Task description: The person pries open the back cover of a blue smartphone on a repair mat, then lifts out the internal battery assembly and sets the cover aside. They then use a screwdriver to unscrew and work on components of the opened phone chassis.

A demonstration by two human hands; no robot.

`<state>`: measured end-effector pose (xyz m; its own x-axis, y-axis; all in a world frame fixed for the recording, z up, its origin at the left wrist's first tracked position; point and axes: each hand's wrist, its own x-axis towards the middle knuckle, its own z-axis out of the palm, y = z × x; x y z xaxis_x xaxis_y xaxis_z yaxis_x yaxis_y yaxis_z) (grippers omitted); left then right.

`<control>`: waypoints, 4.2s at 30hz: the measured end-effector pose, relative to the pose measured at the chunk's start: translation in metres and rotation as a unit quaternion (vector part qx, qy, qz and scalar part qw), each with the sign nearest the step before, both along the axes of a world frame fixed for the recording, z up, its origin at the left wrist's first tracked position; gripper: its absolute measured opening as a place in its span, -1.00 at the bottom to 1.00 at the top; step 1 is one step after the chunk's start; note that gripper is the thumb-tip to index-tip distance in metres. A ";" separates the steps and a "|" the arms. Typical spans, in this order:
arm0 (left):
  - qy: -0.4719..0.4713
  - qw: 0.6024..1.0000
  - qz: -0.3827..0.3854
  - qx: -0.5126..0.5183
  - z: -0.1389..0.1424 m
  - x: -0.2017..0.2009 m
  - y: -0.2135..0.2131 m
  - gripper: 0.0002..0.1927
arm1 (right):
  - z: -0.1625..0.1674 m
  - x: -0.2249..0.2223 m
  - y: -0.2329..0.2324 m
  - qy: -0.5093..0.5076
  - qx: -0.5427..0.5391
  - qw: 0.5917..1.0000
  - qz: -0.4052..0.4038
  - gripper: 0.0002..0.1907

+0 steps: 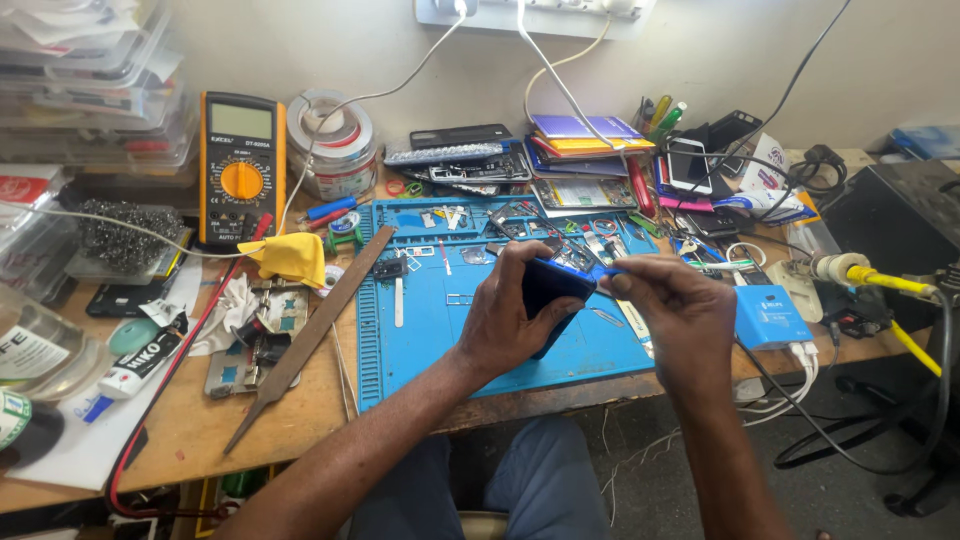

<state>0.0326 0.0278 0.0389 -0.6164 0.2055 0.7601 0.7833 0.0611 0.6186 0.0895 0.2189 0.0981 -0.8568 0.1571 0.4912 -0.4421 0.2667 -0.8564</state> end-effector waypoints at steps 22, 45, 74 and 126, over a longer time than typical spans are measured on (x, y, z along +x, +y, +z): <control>-0.017 1.000 0.005 -0.009 -0.003 -0.001 0.002 -0.35 | 0.018 0.015 -0.022 0.077 0.251 0.958 -0.113 -0.83; -0.020 0.999 -0.021 -0.021 -0.001 -0.005 0.001 -0.37 | 0.013 -0.006 0.005 -0.078 0.105 0.991 -0.019 -0.82; -0.018 1.000 -0.002 -0.002 0.001 -0.005 0.004 -0.39 | 0.037 0.005 -0.023 0.085 0.369 0.922 -0.081 -0.87; -0.218 0.957 -0.190 0.018 -0.007 -0.020 -0.013 -0.67 | -0.071 0.022 0.020 -0.077 -0.145 0.985 -0.058 -0.68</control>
